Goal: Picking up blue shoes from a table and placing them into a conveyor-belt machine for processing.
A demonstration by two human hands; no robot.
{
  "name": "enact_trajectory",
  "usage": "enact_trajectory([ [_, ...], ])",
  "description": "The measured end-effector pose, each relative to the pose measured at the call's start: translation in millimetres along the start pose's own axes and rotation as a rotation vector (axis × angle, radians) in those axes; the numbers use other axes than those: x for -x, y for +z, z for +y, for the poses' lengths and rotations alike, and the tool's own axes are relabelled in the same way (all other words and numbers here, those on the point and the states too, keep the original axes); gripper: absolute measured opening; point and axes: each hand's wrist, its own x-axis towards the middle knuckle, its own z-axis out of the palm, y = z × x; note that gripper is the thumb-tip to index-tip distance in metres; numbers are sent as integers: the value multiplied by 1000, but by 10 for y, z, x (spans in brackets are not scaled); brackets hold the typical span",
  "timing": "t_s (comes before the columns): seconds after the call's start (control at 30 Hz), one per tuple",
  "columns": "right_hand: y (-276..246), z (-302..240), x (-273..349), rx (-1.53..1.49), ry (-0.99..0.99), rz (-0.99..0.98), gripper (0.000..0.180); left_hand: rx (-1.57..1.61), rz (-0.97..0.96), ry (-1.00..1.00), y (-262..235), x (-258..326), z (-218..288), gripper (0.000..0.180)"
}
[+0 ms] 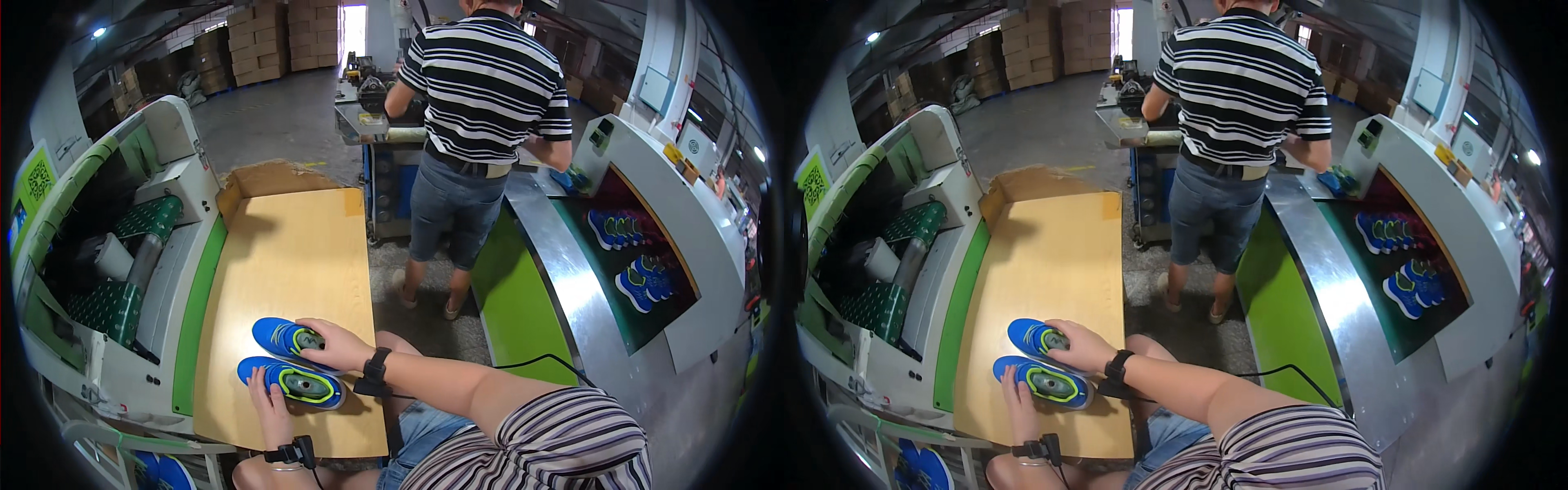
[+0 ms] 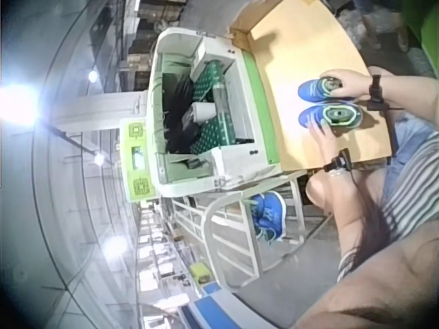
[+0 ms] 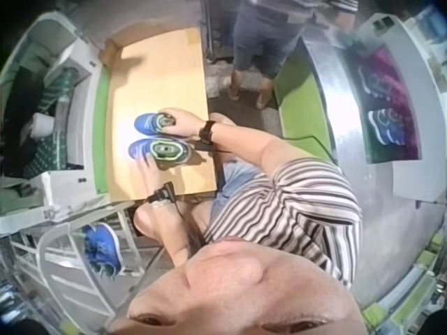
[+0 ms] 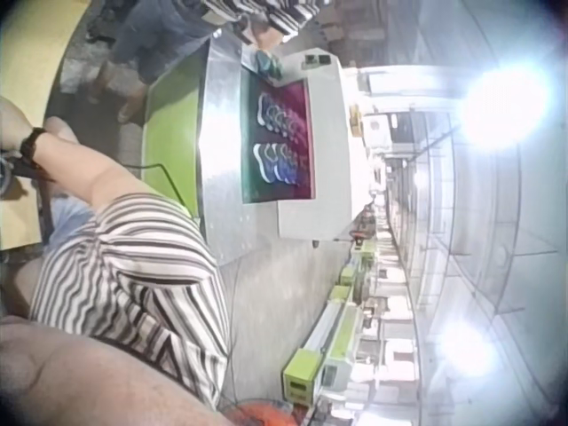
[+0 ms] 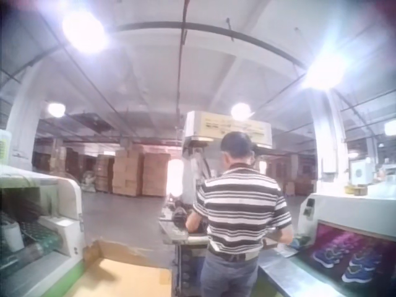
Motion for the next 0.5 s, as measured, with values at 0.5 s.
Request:
enact_trajectory([
  [0.5, -67, 36, -25, -2, 50, -29, 66, 13, 72, 17, 95, -40, -4, 47],
])
